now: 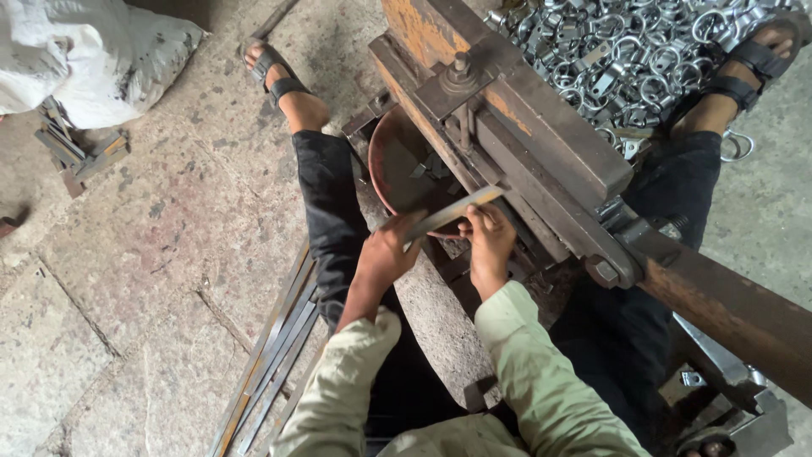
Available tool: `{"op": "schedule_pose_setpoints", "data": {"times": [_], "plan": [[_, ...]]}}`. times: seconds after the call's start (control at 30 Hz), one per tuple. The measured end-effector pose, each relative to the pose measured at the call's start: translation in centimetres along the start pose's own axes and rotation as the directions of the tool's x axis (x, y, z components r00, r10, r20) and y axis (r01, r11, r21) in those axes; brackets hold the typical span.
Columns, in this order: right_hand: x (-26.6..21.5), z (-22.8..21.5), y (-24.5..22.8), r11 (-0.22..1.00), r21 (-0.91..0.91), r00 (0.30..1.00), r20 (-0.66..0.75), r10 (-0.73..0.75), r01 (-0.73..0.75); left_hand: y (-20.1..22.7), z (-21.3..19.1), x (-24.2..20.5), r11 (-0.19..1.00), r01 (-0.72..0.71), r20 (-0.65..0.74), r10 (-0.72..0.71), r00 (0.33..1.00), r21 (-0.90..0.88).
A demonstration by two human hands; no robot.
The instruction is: The person sits on the floor and operates a manual metal press to cut small metal pieces from a long flat bar. They repeatedly insert the bar into the press, pull the lever to cut a piece, and remove the bar to repeat the process. The cut metal pieces accumulate in a pile on the machine.
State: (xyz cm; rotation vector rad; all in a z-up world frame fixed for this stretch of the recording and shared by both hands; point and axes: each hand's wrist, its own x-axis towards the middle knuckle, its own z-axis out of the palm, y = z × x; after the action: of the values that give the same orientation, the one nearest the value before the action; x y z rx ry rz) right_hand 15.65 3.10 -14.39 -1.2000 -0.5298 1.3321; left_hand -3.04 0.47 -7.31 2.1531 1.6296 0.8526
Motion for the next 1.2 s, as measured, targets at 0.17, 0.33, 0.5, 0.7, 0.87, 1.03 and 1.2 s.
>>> {"op": "schedule_pose_setpoints", "data": {"times": [0.17,0.33,0.5,0.7,0.87,1.03,1.2], "plan": [[-0.5,-1.2,-0.1,0.997,0.048,0.998,-0.018,-0.065,0.066,2.0,-1.7,-3.0,0.98,0.189,0.165,-0.178,0.97,-0.057],[-0.4,-1.2,-0.1,0.992,0.104,0.994,-0.085,-0.065,0.074,4.4,-1.6,-3.2,0.992,0.081,0.065,-0.074,0.995,-0.097],[-0.5,-1.7,-0.1,0.974,0.215,0.997,-0.036,-0.068,0.074,5.7,-0.4,-1.7,0.991,0.018,-0.049,-0.024,0.999,-0.132],[0.0,-0.7,0.0,0.983,0.17,0.997,-0.008,-0.071,0.072,6.0,0.8,0.9,0.974,0.185,-0.008,-0.188,0.982,-0.134],[0.9,0.2,-0.1,0.992,0.128,0.997,-0.077,0.001,0.009,5.5,0.8,2.4,0.97,0.175,-0.001,-0.177,0.984,-0.166],[1.5,0.4,0.2,0.992,0.107,0.995,-0.079,-0.055,0.063,4.7,0.8,3.3,0.961,0.219,0.042,-0.215,0.976,-0.169],[1.6,0.4,0.7,0.994,0.098,0.994,-0.098,-0.044,0.053,3.9,1.0,3.2,0.968,0.186,0.042,-0.181,0.983,-0.169]]}}
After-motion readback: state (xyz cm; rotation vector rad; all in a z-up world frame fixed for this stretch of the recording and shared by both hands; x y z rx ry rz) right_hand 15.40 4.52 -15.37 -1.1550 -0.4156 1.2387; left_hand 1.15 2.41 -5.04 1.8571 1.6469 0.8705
